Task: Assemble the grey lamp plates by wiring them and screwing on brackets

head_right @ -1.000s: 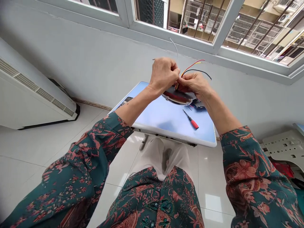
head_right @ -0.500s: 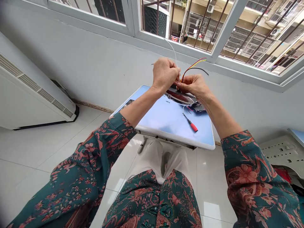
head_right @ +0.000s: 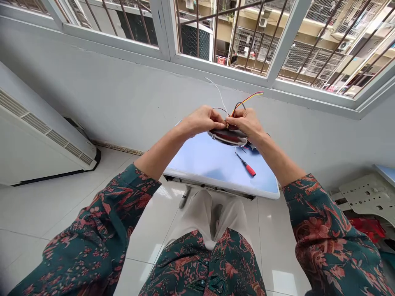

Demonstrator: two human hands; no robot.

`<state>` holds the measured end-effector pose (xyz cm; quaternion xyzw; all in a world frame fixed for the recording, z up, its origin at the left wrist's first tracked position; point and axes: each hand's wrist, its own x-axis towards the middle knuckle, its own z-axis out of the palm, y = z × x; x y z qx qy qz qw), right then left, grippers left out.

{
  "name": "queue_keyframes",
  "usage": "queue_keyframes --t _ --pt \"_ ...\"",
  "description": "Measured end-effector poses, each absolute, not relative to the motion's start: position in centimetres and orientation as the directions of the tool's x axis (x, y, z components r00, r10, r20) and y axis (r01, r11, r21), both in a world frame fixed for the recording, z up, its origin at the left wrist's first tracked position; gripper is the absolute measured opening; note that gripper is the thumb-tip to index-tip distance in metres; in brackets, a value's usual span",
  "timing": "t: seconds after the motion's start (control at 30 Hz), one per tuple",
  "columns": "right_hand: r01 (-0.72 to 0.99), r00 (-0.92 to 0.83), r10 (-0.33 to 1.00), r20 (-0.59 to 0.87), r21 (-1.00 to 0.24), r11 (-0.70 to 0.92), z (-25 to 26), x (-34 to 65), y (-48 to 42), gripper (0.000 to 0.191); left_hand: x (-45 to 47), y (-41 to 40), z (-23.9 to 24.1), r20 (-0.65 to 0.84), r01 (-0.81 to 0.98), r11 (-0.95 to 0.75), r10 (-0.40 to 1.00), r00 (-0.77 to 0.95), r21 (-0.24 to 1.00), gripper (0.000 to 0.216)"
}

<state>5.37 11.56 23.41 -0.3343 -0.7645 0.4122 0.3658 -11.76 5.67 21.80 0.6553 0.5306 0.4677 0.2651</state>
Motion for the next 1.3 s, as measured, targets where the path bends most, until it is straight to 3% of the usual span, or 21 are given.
queue_keyframes --t 0.33,0.63,1.07,1.3 --pt "0.181 -0.345 0.935 0.082 -0.972 0.152 23.3 4.9 11.5 0.016 -11.6 6.5 20.9 0.294 0.481 -0.275 0.955 0.037 0.833 0.004" --pt "0.187 -0.285 0.958 -0.012 -0.981 0.043 23.3 4.8 11.7 0.018 -11.6 6.2 20.2 0.263 0.369 -0.284 0.959 0.108 0.885 0.011" --pt "0.186 -0.381 0.924 0.035 -0.976 0.114 22.0 4.6 11.1 0.016 -11.4 6.6 18.3 0.134 0.286 -0.148 0.989 0.069 0.947 0.013" --pt "0.217 -0.416 0.909 0.035 -0.967 0.136 21.6 4.9 10.7 0.024 -11.2 6.8 16.6 0.295 0.340 -0.316 0.949 0.114 0.885 0.018"
